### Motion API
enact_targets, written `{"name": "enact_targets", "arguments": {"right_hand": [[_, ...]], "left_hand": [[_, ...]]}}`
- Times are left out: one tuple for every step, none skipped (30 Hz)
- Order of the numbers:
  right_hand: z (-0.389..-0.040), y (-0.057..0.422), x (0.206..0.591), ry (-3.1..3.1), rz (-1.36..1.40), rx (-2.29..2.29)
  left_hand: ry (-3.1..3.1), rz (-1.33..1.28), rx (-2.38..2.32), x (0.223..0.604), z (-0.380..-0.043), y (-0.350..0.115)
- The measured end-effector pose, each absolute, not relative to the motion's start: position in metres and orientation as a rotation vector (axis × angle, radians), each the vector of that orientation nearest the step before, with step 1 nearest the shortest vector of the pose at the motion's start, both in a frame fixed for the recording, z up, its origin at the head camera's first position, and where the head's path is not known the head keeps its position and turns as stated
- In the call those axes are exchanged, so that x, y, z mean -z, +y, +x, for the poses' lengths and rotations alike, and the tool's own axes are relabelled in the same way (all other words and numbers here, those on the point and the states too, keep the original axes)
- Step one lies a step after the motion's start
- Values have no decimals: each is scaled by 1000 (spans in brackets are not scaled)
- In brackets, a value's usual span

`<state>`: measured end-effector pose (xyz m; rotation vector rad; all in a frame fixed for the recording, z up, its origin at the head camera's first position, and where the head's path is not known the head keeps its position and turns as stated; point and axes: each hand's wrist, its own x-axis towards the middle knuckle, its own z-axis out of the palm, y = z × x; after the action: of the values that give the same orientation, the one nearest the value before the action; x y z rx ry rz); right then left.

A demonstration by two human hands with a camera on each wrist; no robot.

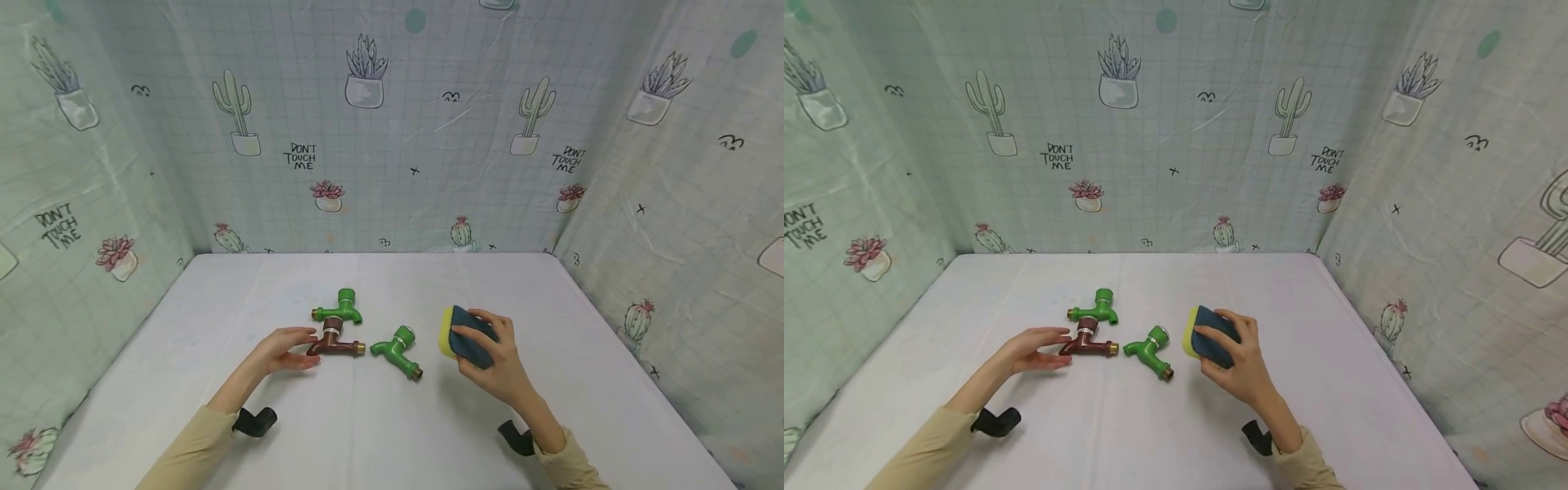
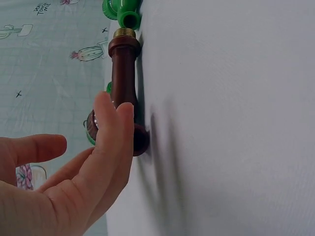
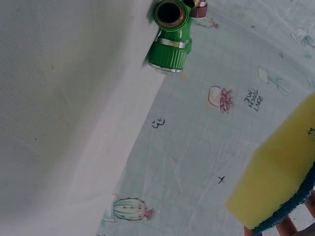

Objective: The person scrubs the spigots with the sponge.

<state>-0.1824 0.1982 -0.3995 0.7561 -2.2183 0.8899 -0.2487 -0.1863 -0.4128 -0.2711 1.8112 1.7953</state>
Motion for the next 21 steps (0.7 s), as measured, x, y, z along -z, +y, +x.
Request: {"name": "enact_targets", "arguments": {"right_hand": [[-182, 199, 399, -2216, 759, -891], [-182, 199, 399, -2214, 762, -888], [-183, 200, 399, -2212, 764, -884], [-183, 201, 399, -2210, 766, -882], [-183, 202, 399, -2208, 769, -880], [-183, 202, 399, -2209, 772, -878], [-182, 204, 400, -2212, 770, -871], [-182, 205, 400, -2216, 769, -866], [-182, 206, 401, -2220, 768, -862], [-181, 206, 401, -2225, 767, -862], [-181, 207, 401, -2230, 767, -860], [-180, 208, 401, -2235, 766, -858], [-180, 209, 402, -2239, 765, -856], [-179, 210, 402, -2243, 765, -853], [-179, 211, 403, -2247, 763, -851], [-178, 213, 403, -2254, 758, -849], [-178, 214, 403, -2260, 754, -846], [-177, 215, 404, -2268, 747, -842], [-177, 216, 405, -2274, 742, -839], [-176, 217, 405, -2282, 734, -837], [-176, 217, 405, -2291, 726, -839]], "left_hand": [[1835, -262, -1793, 411, -248, -187], [1869, -245, -1783, 410, -247, -187], [1913, -226, -1767, 407, -247, -187], [1964, -204, -1746, 405, -246, -186], [2014, -190, -1728, 403, -245, -184], [2064, -169, -1706, 401, -245, -182], [2108, -152, -1686, 399, -244, -178], [2151, -123, -1659, 396, -242, -174], [2189, -110, -1644, 395, -241, -169], [2226, -97, -1624, 393, -240, -163], [2254, -74, -1616, 392, -238, -157], [2285, -32, -1600, 391, -237, -151], [2320, 7, -1587, 390, -235, -145], [2353, 52, -1577, 390, -234, -138], [2391, 86, -1571, 390, -233, -132], [2432, 140, -1555, 390, -233, -125], [2483, 203, -1530, 391, -232, -119], [2545, 263, -1490, 392, -233, -112], [2598, 314, -1458, 392, -233, -105], [2644, 376, -1427, 393, -233, -99], [2701, 445, -1381, 394, -234, -93]]}}
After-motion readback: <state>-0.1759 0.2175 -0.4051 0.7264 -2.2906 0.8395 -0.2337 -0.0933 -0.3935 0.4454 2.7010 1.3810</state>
